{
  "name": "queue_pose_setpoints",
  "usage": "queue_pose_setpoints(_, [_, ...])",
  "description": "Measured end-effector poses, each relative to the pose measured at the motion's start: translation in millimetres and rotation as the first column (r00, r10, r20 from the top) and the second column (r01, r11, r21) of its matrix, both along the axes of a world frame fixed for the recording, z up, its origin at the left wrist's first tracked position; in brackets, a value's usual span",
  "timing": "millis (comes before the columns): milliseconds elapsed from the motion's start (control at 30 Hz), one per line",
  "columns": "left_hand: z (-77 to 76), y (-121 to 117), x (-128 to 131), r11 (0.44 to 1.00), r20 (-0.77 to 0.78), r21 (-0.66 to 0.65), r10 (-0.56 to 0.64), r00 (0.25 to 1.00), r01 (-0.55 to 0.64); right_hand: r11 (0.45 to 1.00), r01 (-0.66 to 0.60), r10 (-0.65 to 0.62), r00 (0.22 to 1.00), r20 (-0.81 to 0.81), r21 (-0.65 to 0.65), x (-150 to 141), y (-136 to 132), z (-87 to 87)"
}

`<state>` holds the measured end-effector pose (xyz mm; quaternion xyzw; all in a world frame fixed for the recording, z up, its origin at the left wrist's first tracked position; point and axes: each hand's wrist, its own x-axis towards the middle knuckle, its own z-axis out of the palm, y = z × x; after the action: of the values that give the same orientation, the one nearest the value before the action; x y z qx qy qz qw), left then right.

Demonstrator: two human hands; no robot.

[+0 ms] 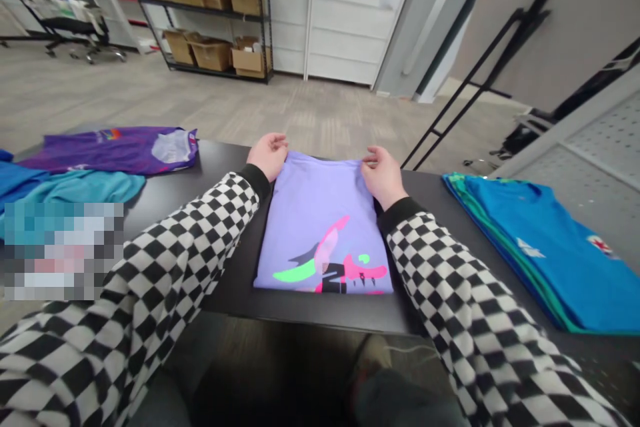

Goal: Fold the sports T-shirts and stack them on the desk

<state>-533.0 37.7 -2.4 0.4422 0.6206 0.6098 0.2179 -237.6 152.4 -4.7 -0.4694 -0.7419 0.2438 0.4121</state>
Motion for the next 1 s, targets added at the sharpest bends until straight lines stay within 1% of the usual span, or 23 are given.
queue_pose_setpoints(33, [2.6,-7,2,1.000,-0.163,0.030,0.000,0.987,0.005,0.996,-0.036,0.031,0.998,0.051,0.085,4,-1,1.5])
queue_pose_setpoints(100, [9.1,-26,10,0.997,-0.434,0.062,-0.018,0.901,0.050,0.969,-0.118,0.091,0.988,0.128,0.218,12,-10,6.4])
queue_pose_setpoints(167, [14.6,-50,20,0.990,-0.574,0.059,-0.073,0.816,0.131,0.931,-0.190,0.137,0.973,0.187,0.311,21,-27,12.3])
queue_pose_setpoints(233, [16.4,-80,31,0.972,-0.635,0.039,-0.155,0.756,0.232,0.893,-0.289,0.216,0.947,0.236,0.344,34,-54,17.5])
queue_pose_setpoints(333, [10.2,-138,45,0.916,-0.707,0.029,-0.263,0.657,0.399,0.836,-0.456,0.369,0.879,0.302,0.306,61,-108,21.8])
queue_pose_setpoints(400, [1.8,-180,51,0.886,-0.744,0.051,-0.273,0.610,0.460,0.793,-0.547,0.456,0.825,0.332,0.268,84,-148,21.5])
queue_pose_setpoints(433, [-3.1,-201,53,0.873,-0.762,0.038,-0.289,0.580,0.486,0.768,-0.591,0.495,0.792,0.357,0.246,96,-167,20.5])
queue_pose_setpoints(467, [-7.9,-219,56,0.859,-0.784,0.003,-0.315,0.535,0.511,0.747,-0.631,0.530,0.755,0.386,0.209,106,-183,19.0])
queue_pose_setpoints(533, [-16.7,-249,60,0.838,-0.824,-0.129,-0.388,0.413,0.530,0.709,-0.696,0.579,0.664,0.472,0.109,122,-210,15.8])
queue_pose_setpoints(600, [-23.1,-265,65,0.834,-0.841,-0.266,-0.446,0.307,0.483,0.712,-0.702,0.581,0.597,0.553,0.011,130,-226,13.5])
queue_pose_setpoints(633, [-25.4,-269,68,0.838,-0.842,-0.315,-0.463,0.277,0.445,0.727,-0.686,0.569,0.580,0.583,-0.025,132,-232,12.7])
queue_pose_setpoints(667, [-27.2,-270,70,0.845,-0.842,-0.344,-0.471,0.264,0.409,0.743,-0.667,0.555,0.572,0.603,-0.051,132,-236,11.9])
queue_pose_setpoints(733, [-29.8,-271,73,0.859,-0.843,-0.357,-0.465,0.270,0.366,0.762,-0.643,0.538,0.567,0.624,-0.073,133,-243,9.5])
queue_pose_setpoints(800, [-32.1,-272,75,0.867,-0.850,-0.332,-0.446,0.282,0.370,0.771,-0.634,0.515,0.572,0.639,-0.054,134,-251,5.0])
queue_pose_setpoints(900, [-36.9,-280,78,0.886,-0.876,-0.249,-0.378,0.299,0.391,0.790,-0.612,0.451,0.618,0.643,0.034,140,-265,-5.4])
queue_pose_setpoints(1000, [-41.9,-290,86,0.917,-0.897,-0.122,-0.266,0.354,0.380,0.799,-0.591,0.412,0.674,0.613,0.113,145,-277,-15.5])
